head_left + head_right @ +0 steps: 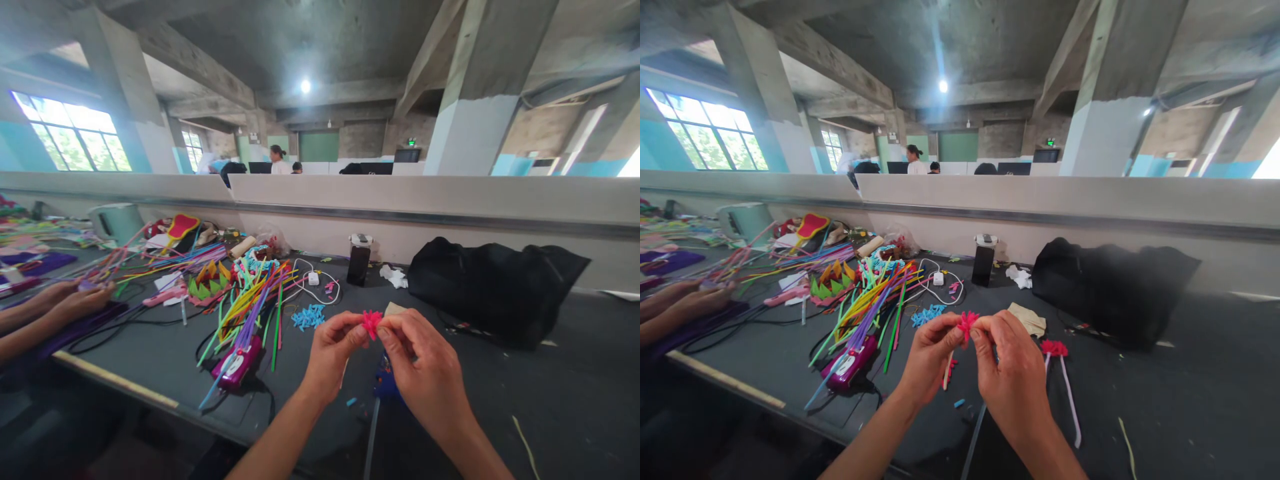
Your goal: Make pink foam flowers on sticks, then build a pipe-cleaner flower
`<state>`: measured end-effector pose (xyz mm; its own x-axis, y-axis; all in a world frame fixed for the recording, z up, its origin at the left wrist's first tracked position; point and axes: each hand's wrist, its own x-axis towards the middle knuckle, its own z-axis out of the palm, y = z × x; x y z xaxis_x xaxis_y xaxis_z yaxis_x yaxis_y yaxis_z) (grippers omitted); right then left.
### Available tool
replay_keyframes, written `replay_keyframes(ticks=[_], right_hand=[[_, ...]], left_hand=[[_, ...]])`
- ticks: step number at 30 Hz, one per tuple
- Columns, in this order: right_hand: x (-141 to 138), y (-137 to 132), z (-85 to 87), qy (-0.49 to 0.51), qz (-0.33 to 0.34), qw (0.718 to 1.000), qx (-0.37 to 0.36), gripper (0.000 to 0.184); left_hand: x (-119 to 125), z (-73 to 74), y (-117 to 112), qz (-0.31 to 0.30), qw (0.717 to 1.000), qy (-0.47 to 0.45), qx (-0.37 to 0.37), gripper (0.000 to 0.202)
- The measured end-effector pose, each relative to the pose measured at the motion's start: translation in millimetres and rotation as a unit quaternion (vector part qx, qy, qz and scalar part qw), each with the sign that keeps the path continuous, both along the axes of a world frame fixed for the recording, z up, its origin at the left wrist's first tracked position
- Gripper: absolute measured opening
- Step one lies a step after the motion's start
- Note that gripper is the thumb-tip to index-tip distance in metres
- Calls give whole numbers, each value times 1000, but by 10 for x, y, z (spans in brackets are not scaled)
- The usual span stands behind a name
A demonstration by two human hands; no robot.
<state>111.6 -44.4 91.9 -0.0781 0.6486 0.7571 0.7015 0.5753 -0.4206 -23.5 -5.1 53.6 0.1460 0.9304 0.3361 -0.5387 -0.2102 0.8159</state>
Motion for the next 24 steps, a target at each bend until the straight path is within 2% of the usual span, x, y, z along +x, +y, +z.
replay_keyframes(ticks=[4,10,17,24], right_hand=[[26,-3,8,9,8,1000,-4,18],[43,16,48,24,18,1000,-6,19],[84,-17,111,53,5,999,1,17],[41,-20,99,53,39,998,-20,14]], left_hand=[[5,4,-2,-8,1000,11,-6,17],[6,16,-9,-59,996,36,-57,29],[-11,22,7,-56,994,-27,-85,26],[-17,15,0,-55,996,-18,-74,26]])
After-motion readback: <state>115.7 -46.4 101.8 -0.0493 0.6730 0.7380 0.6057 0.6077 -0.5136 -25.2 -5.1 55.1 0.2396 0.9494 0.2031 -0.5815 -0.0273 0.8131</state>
